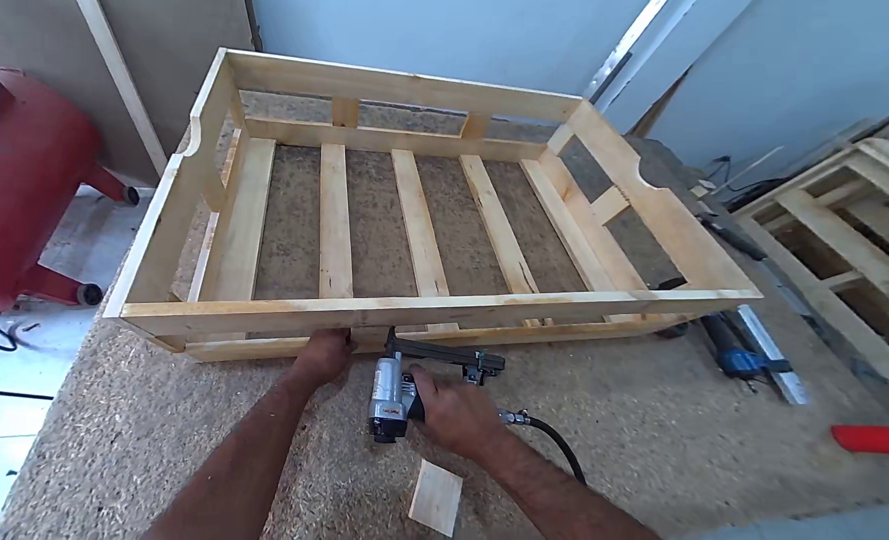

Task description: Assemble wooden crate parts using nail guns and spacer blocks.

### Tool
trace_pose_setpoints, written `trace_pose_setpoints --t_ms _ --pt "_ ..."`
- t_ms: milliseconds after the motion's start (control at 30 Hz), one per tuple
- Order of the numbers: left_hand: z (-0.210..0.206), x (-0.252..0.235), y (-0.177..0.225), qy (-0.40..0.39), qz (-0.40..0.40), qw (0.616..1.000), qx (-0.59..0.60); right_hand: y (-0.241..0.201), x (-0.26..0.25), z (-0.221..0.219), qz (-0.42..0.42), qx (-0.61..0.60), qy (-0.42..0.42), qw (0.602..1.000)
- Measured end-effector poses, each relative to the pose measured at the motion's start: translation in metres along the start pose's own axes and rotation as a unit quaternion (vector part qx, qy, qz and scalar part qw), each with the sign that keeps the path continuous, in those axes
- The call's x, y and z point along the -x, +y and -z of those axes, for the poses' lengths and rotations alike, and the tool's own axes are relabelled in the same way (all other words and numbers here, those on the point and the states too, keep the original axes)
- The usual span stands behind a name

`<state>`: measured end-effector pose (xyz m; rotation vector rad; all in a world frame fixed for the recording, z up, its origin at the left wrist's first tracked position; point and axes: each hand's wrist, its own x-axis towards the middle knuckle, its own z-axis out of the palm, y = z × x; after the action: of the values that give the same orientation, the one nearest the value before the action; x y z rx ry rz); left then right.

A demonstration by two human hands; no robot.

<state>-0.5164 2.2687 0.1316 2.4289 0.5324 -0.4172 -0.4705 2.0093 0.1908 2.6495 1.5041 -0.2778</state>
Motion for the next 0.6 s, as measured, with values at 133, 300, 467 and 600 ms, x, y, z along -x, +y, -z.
trace_pose_setpoints --t_ms 133,300,467,600 --pt "0.006 0.000 -0.001 -0.022 0.001 1.000 -0.013 -0.014 -0.012 0.000 0.002 -0.038 -0.143 0.989" --pt "0.005 0.001 0.000 -0.012 -0.003 1.000 -0.021 -0.026 -0.032 -0.015 0.007 -0.047 -0.170 0.984" --pt "0.007 0.001 -0.001 -0.023 -0.011 0.999 -0.038 -0.028 -0.038 -0.020 0.009 -0.046 -0.180 0.983" --pt "0.006 0.001 -0.002 -0.008 -0.014 0.999 -0.037 -0.026 -0.035 -0.026 0.002 -0.039 -0.172 0.984"
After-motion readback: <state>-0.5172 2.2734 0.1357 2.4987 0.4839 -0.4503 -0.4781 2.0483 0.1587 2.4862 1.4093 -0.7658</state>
